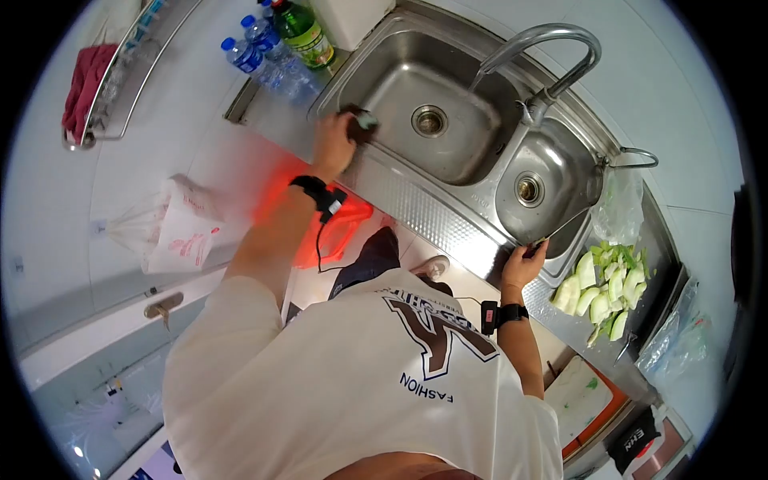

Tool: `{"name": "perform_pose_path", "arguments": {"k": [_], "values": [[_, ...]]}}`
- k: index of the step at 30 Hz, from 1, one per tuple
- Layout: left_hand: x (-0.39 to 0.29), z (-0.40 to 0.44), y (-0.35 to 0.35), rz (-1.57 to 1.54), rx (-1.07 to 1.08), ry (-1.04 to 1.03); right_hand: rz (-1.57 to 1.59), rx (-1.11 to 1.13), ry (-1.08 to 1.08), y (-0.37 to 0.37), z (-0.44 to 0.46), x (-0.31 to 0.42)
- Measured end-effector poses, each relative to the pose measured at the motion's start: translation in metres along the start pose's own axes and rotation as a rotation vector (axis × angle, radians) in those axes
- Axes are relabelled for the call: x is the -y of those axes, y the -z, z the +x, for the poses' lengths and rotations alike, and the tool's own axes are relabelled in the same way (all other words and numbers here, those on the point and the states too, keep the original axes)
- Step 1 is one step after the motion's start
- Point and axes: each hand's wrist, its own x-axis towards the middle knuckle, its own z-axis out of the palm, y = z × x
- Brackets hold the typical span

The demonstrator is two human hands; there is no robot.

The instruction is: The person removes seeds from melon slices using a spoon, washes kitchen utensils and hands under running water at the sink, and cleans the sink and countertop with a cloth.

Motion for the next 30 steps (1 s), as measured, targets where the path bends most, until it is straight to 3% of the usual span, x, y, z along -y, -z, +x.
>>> {"name": "perform_pose_path", "arguments": {"k": [4,5,7,10,12,15,20,22,28,29,30], "values": [[0.031,0.059,0.015,0.133,0.039,0.079,-0.054,-0.05,0.022,-0.004,0.003,0.002],[0.039,0.067,0.009,0.238,0.202,0.087,-0.047,-0.039,-0.006,-0.003,0.004,0.008],[0.039,0.073,0.002,0.304,0.238,0.033,-0.007,-0.022,-0.098,-0.004,0.005,0.022],[0.033,0.092,-0.004,0.39,0.354,-0.028,-0.121,-0.081,-0.061,-0.01,0.006,0.019],[0.046,0.113,-0.025,0.456,0.225,-0.282,-0.102,-0.081,-0.097,-0.013,0.006,0.019],[0.049,0.161,-0.049,0.458,0.154,-0.441,-0.192,-0.101,-0.041,-0.017,0.004,0.009],[0.026,0.251,-0.073,0.415,0.053,-0.562,-0.238,-0.105,-0.057,-0.022,0.002,0.023],[0.012,0.278,-0.082,0.448,0.034,-0.637,-0.234,-0.064,-0.172,-0.023,0.003,0.032],[-0.028,0.292,-0.091,0.424,0.124,-0.764,-0.283,-0.151,-0.024,-0.029,0.005,0.037],[-0.042,0.288,-0.09,0.418,0.127,-0.771,-0.236,-0.09,-0.147,-0.026,0.005,0.038],[-0.059,0.282,-0.091,0.292,0.116,-0.917,-0.188,-0.029,-0.268,-0.025,0.006,0.039]]}}
